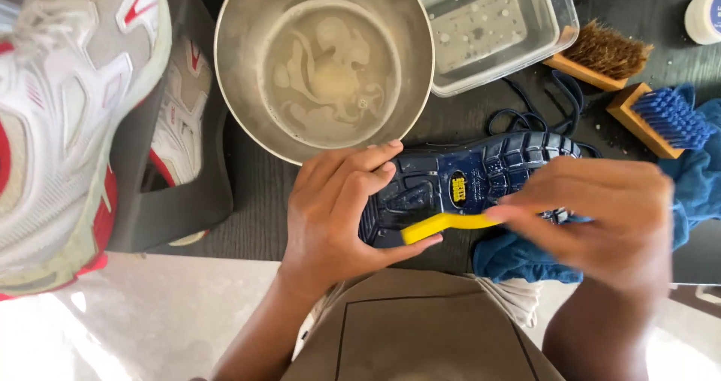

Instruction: The person wipes the sole of a blue shoe with a blue cloth, then uses a yellow brush dipped in soapy water to scrub the shoe's sole. The person repeatedly dips the brush into a metal bowl of water and scrubs the shoe's textured bottom.

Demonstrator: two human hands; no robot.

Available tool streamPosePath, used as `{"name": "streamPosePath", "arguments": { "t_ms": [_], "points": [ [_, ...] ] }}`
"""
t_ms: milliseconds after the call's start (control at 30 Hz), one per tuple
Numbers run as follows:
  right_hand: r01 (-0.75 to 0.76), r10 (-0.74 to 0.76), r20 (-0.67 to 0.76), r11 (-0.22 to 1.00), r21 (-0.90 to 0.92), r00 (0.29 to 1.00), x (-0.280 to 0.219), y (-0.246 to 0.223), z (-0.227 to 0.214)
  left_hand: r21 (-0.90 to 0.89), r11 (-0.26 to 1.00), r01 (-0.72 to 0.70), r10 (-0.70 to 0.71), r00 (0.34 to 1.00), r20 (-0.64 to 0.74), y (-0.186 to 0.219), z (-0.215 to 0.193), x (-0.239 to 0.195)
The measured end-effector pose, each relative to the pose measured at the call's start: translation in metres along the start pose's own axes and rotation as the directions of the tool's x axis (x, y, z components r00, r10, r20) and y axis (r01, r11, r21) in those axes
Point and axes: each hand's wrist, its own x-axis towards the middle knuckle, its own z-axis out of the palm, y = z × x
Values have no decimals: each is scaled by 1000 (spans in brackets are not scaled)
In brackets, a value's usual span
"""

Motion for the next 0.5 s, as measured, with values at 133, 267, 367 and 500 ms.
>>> {"name": "streamPosePath", "arguments": {
  "t_ms": [133,267,367,500],
  "points": [
    [-91,89,-103,996,-22,991,-18,8,0,1,1000,9,-9,1000,-16,-3,2,0],
    [55,-88,-195,984,-168,977,-30,-8,30,8,1000,-5,5,1000,-2,-4,0,0],
    [84,-129,-238,978,-190,963,-54,8,29,21,999,-28,29,1000,-5,-5,0,3],
    [116,-149,-205,980,-164,967,-64,10,31,10,999,-35,35,999,-15,-6,-3,-1]
  ]
}}
